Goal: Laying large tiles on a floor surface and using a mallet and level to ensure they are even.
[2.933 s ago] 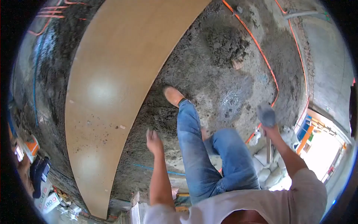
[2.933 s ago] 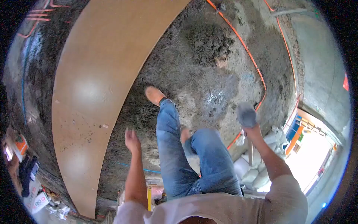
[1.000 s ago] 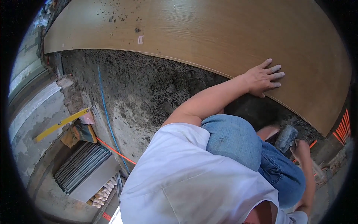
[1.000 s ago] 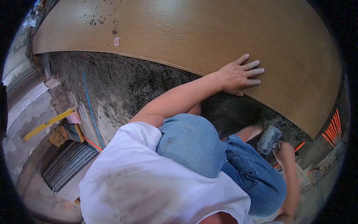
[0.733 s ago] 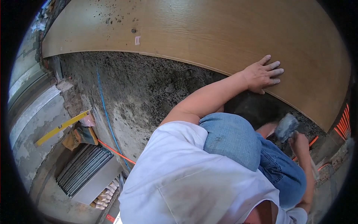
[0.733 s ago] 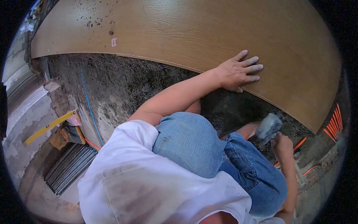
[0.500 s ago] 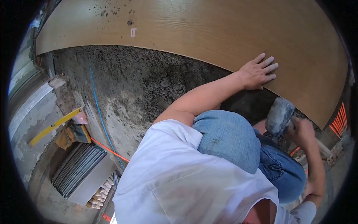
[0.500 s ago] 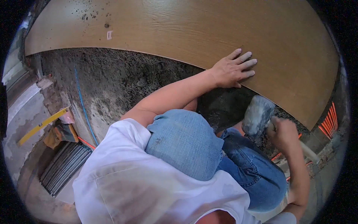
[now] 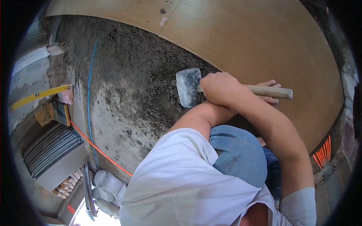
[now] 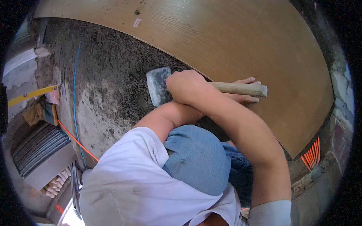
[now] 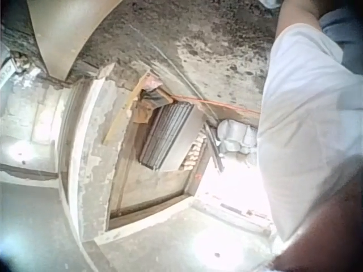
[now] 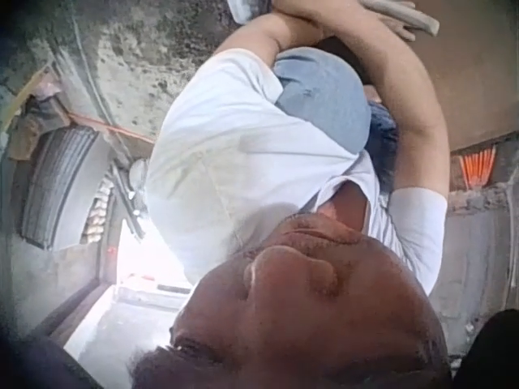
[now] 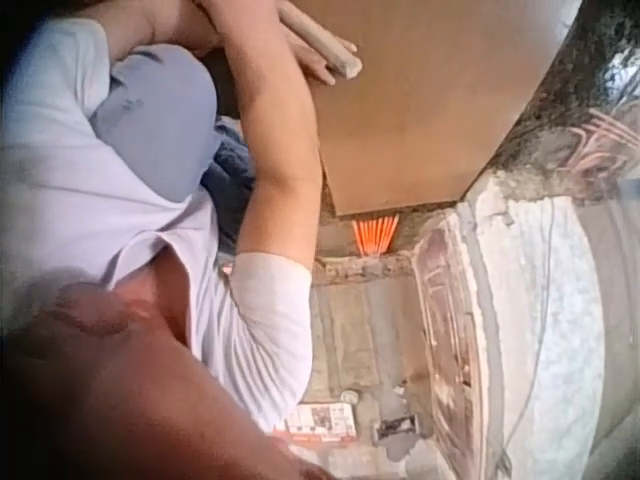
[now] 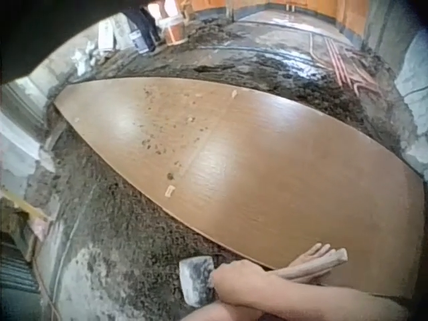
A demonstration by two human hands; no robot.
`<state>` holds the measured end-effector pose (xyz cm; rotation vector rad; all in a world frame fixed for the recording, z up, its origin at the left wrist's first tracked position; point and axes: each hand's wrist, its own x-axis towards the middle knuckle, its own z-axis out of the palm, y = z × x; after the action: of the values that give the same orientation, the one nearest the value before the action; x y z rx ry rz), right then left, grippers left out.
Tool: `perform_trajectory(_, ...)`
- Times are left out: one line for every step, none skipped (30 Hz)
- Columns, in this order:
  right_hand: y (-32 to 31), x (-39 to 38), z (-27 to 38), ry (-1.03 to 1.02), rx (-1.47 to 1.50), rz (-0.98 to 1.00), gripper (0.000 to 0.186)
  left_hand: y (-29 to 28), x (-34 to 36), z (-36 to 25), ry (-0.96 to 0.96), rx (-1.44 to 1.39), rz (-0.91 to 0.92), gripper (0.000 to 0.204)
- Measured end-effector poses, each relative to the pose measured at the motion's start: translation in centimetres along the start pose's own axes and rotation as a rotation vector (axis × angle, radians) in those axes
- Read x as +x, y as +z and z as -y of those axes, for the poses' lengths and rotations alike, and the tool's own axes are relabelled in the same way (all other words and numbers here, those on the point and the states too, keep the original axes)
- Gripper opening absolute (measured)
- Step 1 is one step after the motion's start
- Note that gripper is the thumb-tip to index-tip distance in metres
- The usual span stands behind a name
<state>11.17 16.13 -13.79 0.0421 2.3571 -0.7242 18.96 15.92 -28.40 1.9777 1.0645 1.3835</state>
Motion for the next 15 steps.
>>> perform_trajectory(-0.6, 0.5, 0.7, -0.028, -0.006, -0.005, 0.019, 0.2, -0.8, 0.0, -0.158, -0.158, 0.03, 0.043)
perform_trajectory(-0.9, 0.4, 0.3, 0.016, 0.052, 0.02, 0.018, 0.6, -0.2, 0.1, -0.159, -0.159, 0.023, 0.043)
perform_trajectory(-1.1, 0.4, -0.3, 0.065, 0.111, 0.044, 0.018, 1.0, 0.6, 0.4, -0.131, -0.045, 0.09, 0.043)
perform_trajectory(-1.0, 1.0, -0.6, 0.141, 0.139, 0.003, 0.021, 0.8, 1.2, 0.6, -0.108, 0.077, 0.162, 0.042)
perform_trajectory(-0.6, 1.3, -0.4, 0.139, 0.14, 0.002, 0.021, 0.6, 1.8, 0.8, -0.082, 0.196, 0.236, 0.041)
perform_trajectory(0.0, 1.5, -0.1, 0.154, 0.135, -0.042, 0.021, 0.5, 2.4, 1.1, -0.054, 0.314, 0.31, 0.04)
perform_trajectory(0.4, 1.7, -0.4, 0.178, 0.135, -0.091, 0.022, 0.4, 3.1, 1.4, -0.017, 0.428, 0.389, 0.039)
perform_trajectory(0.1, 2.0, 0.2, 0.154, 0.154, -0.069, 0.022, 0.7, 2.5, 1.8, 0.016, 0.424, 0.301, 0.037)
perform_trajectory(-0.2, 2.1, 0.7, 0.146, 0.158, -0.07, 0.022, 1.0, 1.7, 1.9, 0.01, 0.426, 0.306, 0.037)
perform_trajectory(-0.6, 2.1, 1.3, 0.08, 0.162, 0.002, 0.022, 1.2, 0.7, 1.8, 0.134, 0.914, 0.33, 0.037)
perform_trajectory(-1.0, 1.8, 1.0, 0.034, 0.165, 0.07, 0.022, 1.2, 1.0, 1.5, 0.28, 1.391, 0.332, 0.037)
perform_trajectory(-1.0, 2.0, 0.6, 0.044, 0.168, 0.067, 0.022, 1.2, 1.5, 1.4, 0.29, 1.386, 0.328, 0.037)
perform_trajectory(-1.0, 2.4, 0.1, 0.052, 0.153, 0.053, 0.022, 1.2, 1.9, 1.3, 0.204, 1.199, 0.361, 0.038)
perform_trajectory(-0.9, 2.6, -0.2, 0.058, 0.138, 0.04, 0.022, 1.2, 2.4, 1.2, 0.12, 1.011, 0.393, 0.039)
perform_trajectory(-0.4, 2.7, -0.5, 0.065, 0.138, 0.04, 0.022, 1.1, 2.8, 1.1, 0.036, 0.822, 0.421, 0.04)
